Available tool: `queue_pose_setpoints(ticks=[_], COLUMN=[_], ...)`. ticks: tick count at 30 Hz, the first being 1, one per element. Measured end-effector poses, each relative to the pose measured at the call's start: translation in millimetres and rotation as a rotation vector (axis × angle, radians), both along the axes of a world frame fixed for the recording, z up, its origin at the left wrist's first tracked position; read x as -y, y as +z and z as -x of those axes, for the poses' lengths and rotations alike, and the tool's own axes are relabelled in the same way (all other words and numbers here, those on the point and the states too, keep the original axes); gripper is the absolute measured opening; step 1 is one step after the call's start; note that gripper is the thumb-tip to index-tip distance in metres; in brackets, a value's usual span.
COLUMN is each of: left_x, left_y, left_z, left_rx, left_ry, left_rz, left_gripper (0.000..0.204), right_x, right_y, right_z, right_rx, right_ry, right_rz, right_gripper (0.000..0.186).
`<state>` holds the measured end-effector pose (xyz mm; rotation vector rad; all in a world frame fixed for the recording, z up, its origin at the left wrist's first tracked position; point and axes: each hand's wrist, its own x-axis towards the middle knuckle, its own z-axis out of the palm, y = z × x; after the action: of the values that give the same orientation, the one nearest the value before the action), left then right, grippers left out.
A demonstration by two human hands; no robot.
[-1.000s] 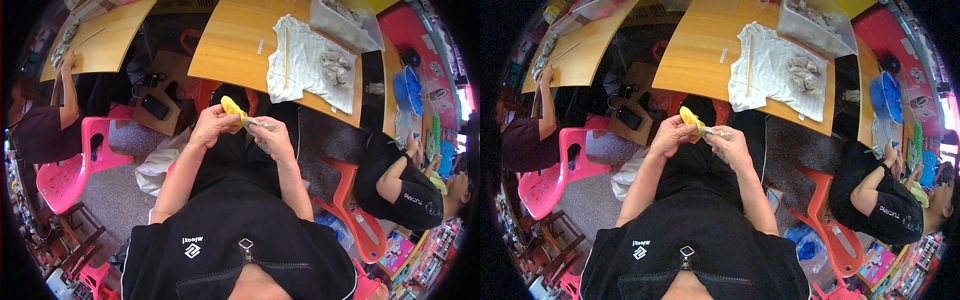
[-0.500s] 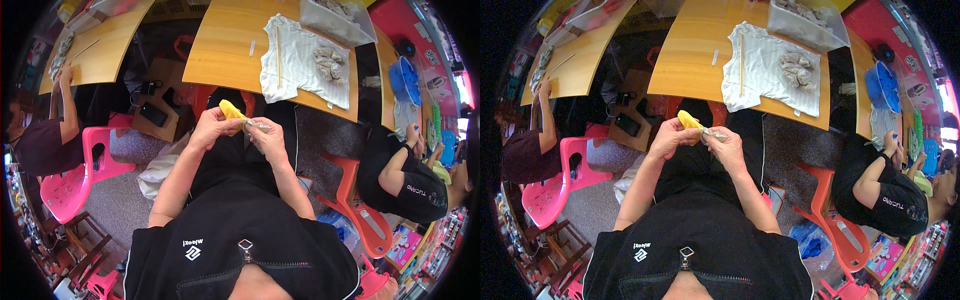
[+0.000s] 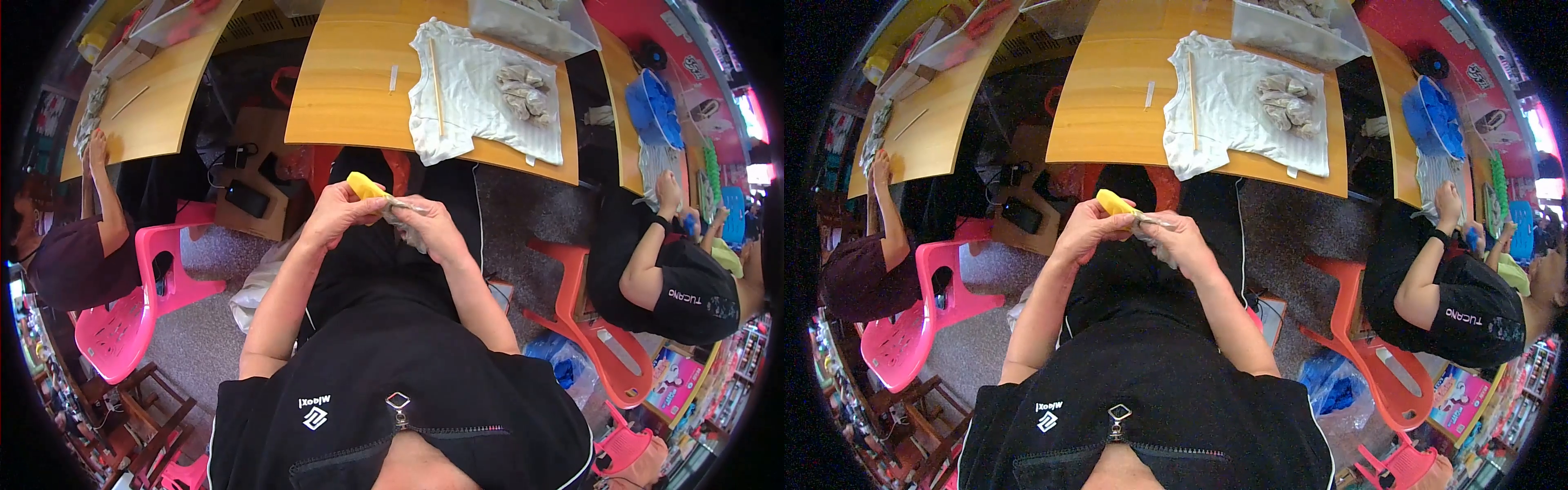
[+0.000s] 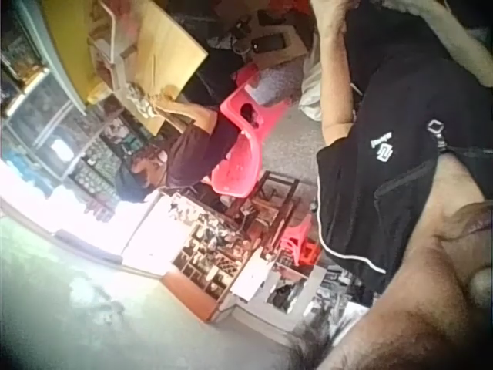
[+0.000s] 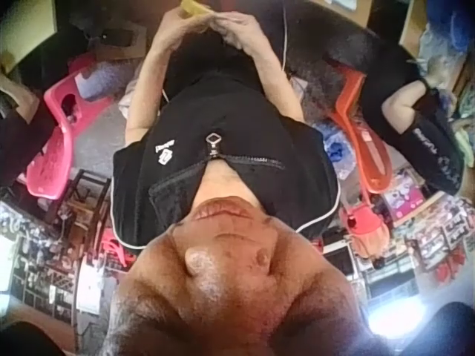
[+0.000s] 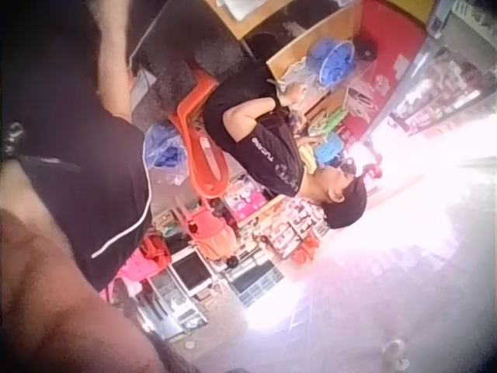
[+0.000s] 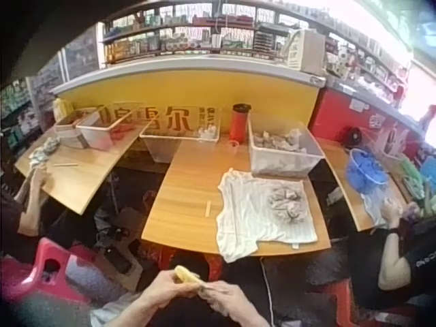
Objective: Assembling small yellow craft shoes by fitting material over a form and stuffing it.
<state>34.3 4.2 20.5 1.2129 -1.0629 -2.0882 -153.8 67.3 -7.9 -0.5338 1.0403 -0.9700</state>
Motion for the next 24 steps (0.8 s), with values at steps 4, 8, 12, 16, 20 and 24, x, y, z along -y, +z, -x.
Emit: queue_pose_setpoints(ticks=[4, 8, 12, 16, 20, 24], left_x=[1.3, 9.4, 8.0, 4.1, 5.9, 6.3], left_y=[2.3, 0.4, -0.8, 2.3, 1.4, -1.8], left_z=[-1.1, -3.1, -1.0, 1.7, -5.5, -8.3], left_rx=[0.043, 0.071, 0.040, 0.058, 0.021, 0.019], left_ry=[-0.013, -0.068, -0.037, -0.039, -0.139, -0.175], left_rz=[-0.087, -0.135, -0.087, -0.053, -0.091, -0.075], left_gripper=[0.027, 0.028, 0.026, 0.025, 0.027, 0.034], right_x=[-1.3, -2.2, -3.1, -3.9, -1.0, -1.5], right_y=[27.9, 17.9, 4.1, -6.0, -4.7, 11.2], right_z=[-11.5, -9.4, -8.8, -13.9, -14.0, -15.5], right_rx=[-0.822, -0.666, -0.085, -0.176, -0.213, -0.118], right_ry=[-0.055, -0.041, 0.031, -0.093, -0.221, -0.148], right_rz=[0.491, 0.480, 0.091, 0.117, 0.234, 0.112], right_gripper=[0.018, 0.018, 0.019, 0.018, 0.018, 0.016])
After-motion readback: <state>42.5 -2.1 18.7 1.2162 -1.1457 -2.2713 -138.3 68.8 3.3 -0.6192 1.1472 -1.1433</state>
